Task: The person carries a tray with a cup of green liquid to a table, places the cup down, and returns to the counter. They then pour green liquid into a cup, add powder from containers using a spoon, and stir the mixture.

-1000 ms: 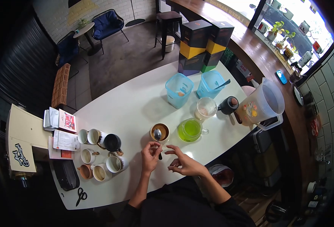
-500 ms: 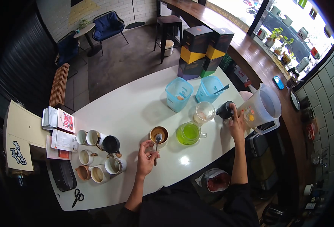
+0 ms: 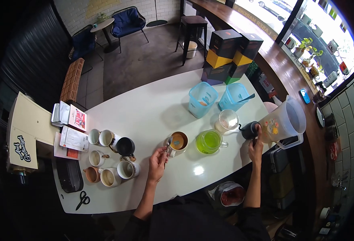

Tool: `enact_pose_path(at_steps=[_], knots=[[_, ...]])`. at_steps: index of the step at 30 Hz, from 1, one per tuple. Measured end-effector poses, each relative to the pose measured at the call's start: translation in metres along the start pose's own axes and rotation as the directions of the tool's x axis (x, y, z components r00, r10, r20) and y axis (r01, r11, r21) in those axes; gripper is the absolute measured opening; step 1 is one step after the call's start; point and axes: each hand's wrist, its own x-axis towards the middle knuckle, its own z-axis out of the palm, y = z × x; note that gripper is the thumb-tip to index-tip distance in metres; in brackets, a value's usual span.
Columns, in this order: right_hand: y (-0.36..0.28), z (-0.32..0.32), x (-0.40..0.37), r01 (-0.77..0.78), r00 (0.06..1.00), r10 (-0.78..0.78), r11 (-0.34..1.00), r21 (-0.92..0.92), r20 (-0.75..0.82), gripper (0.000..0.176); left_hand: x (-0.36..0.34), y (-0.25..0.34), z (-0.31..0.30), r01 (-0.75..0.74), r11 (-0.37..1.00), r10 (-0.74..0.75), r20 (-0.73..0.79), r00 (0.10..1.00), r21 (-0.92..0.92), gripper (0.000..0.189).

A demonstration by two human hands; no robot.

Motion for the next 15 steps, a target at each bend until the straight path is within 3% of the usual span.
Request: enact_pose_path(at_steps=[3,6,8,10,12,15], knots=[[-0.02,-0.011,-0.02,-0.204,0.979,0.201,0.974,0.095,0.039,0.079,0.001,0.0,-0.002,0.008,1.0,-0.008,-0.027,1.0,-0.027,0.023],[-0.037,-0.02,-0.032,-0.134,0.988,0.141,0.985,0.111,-0.063,0.079,0.002,0.002,-0.001,-0.014,0.999,0.011,-0.05,0.999,-0.052,0.021],[-0.065,-0.034,-0.032,-0.187,0.979,0.195,0.974,0.126,-0.056,0.078,0.004,0.003,-0.001,-0.018,1.0,0.017,-0.039,0.999,-0.025,0.015],[-0.087,-0.048,-0.03,-0.11,0.994,0.112,0.99,0.092,-0.012,0.077,0.005,0.0,0.003,-0.034,0.999,0.035,-0.058,0.998,0.019,0.013],[-0.117,-0.058,-0.026,-0.149,0.989,0.148,0.984,0.1,0.011,0.076,0.003,-0.002,0.01,-0.049,0.997,0.053,-0.072,0.996,0.058,0.012],[-0.165,-0.058,-0.015,-0.024,0.999,0.017,0.987,0.159,0.047,0.075,0.001,0.0,0.018,-0.114,0.993,0.117,-0.068,0.991,0.043,0.017]])
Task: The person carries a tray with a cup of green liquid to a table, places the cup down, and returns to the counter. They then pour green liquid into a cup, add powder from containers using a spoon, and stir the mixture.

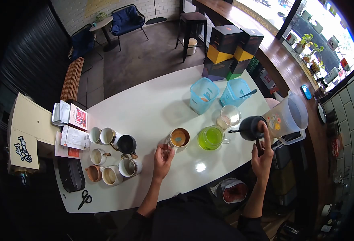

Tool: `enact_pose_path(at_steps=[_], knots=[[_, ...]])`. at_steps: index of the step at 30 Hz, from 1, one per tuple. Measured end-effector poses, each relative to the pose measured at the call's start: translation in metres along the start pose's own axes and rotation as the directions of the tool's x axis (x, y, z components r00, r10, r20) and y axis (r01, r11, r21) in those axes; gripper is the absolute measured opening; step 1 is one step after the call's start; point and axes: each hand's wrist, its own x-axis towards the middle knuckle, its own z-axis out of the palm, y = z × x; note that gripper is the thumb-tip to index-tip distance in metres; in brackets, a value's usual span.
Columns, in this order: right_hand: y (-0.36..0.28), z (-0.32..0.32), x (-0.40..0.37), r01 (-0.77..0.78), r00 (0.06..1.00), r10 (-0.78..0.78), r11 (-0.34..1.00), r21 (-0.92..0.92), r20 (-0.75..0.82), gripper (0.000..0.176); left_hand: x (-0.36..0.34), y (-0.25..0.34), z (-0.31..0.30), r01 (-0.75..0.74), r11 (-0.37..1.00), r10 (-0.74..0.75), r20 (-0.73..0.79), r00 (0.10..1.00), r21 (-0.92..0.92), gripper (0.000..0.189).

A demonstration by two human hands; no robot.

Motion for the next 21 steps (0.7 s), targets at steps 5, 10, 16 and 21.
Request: enact_pose_path(at_steps=[5,10,16,21], knots=[[-0.025,0.032,0.012,0.036,0.987,-0.039,0.999,0.025,0.154,0.075,0.001,-0.008,-0.002,-0.025,0.999,0.022,0.076,0.997,0.033,0.021],[-0.033,0.065,0.023,0.216,0.952,-0.197,0.975,-0.059,0.233,0.081,0.001,-0.007,0.0,-0.051,0.997,0.053,0.033,0.998,-0.066,0.022],[-0.031,0.086,0.026,0.358,0.903,-0.277,0.908,-0.219,0.328,0.084,-0.006,-0.005,-0.014,-0.045,0.999,0.044,-0.007,0.999,-0.028,0.022],[-0.03,0.095,0.025,0.443,0.866,-0.314,0.843,-0.306,0.389,0.085,-0.012,-0.001,-0.023,-0.027,0.999,0.028,-0.01,1.0,0.032,0.021]])
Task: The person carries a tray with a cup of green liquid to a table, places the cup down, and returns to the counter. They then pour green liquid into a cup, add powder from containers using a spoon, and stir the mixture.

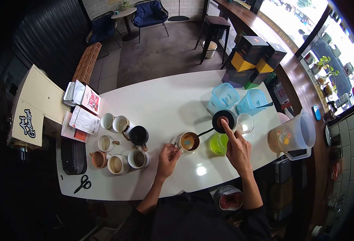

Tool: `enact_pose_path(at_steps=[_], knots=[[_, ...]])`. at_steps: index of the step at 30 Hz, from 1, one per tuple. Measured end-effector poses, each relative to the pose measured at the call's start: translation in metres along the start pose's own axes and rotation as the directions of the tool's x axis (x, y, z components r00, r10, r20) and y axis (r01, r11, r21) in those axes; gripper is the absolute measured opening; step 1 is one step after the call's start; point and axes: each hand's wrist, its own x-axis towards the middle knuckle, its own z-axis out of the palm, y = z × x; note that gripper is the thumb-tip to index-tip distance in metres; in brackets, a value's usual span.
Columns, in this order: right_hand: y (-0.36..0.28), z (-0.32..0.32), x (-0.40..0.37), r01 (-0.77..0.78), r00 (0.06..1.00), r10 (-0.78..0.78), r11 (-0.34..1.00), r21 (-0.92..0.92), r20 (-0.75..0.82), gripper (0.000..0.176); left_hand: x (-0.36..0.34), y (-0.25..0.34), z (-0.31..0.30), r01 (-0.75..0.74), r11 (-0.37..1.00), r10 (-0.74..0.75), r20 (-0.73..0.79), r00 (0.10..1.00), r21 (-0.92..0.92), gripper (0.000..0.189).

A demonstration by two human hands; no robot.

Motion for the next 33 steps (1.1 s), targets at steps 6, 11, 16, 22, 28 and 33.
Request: enact_pose_path(at_steps=[6,11,16,22,28,33], knots=[[-0.002,0.005,0.003,0.03,0.999,-0.028,0.996,-0.086,0.02,0.084,-0.003,0.006,0.0,0.009,0.999,-0.008,-0.013,1.0,0.039,0.017],[-0.001,0.005,0.006,0.04,0.999,-0.04,0.993,-0.109,-0.005,0.084,-0.004,0.012,0.001,0.013,0.998,-0.013,-0.011,1.0,0.069,0.014],[0.0,0.0,0.009,0.043,0.998,-0.048,0.991,-0.126,-0.043,0.084,-0.004,0.01,0.001,0.014,0.998,-0.014,-0.005,1.0,0.054,0.015],[-0.002,-0.002,0.013,0.061,0.996,-0.071,0.987,-0.15,-0.061,0.083,-0.003,0.0,-0.004,0.011,1.0,-0.011,0.017,1.0,-0.01,0.017],[-0.004,-0.002,0.014,0.078,0.992,-0.092,0.984,-0.161,-0.084,0.08,-0.003,0.003,-0.005,0.07,0.997,-0.071,0.076,0.995,0.016,0.013],[-0.004,-0.004,0.013,0.076,0.993,-0.088,0.985,-0.154,-0.073,0.079,-0.004,-0.001,-0.006,0.057,0.997,-0.055,0.053,0.997,-0.044,0.019]])
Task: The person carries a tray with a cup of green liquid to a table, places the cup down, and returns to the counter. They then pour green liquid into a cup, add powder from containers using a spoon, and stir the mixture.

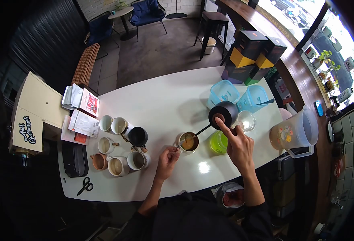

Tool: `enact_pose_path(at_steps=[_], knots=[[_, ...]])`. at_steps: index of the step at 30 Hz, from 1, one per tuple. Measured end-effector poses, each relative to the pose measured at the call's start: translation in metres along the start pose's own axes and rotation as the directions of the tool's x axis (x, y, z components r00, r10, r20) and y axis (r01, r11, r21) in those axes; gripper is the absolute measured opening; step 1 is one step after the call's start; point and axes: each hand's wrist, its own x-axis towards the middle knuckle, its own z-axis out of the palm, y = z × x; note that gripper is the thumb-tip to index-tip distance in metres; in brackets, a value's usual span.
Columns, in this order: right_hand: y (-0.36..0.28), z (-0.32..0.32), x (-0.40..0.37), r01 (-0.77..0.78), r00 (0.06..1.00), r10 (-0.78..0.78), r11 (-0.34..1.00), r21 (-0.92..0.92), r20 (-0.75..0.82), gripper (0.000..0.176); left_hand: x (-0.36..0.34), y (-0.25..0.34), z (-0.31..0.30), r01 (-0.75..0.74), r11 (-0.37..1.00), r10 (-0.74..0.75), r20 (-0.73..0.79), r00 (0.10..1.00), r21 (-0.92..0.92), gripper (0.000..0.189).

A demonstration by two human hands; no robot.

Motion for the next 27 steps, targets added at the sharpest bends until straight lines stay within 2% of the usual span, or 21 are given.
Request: enact_pose_path(at_steps=[5,13,15,18,27], knots=[[0.0019,-0.0008,-0.0004,0.024,0.999,-0.024,1.0,0.012,-0.048,0.077,0.0006,0.0037,-0.0001,0.01,1.0,-0.01,-0.002,1.0,0.018,0.02],[-0.0007,-0.0042,-0.0008,0.055,0.998,-0.055,0.998,-0.006,-0.04,0.075,-0.0011,0.0032,0.0029,-0.002,0.998,0.003,-0.015,1.0,0.063,0.016],[-0.0011,-0.0045,-0.0008,0.054,0.998,-0.055,0.998,-0.017,-0.028,0.075,-0.0026,0.0075,0.0009,0.054,0.991,-0.055,0.007,0.998,0.123,0.014],[-0.0017,-0.0046,0.0014,0.059,0.997,-0.059,0.998,0.004,-0.041,0.075,-0.0017,0.0016,0.0001,0.023,0.988,-0.022,-0.005,1.0,0.151,0.013],[-0.0025,-0.0055,0.0016,0.084,0.993,-0.084,0.996,-0.012,-0.078,0.075,-0.0014,0.0015,0.0008,0.028,0.992,-0.028,0.003,1.0,0.126,0.014]])
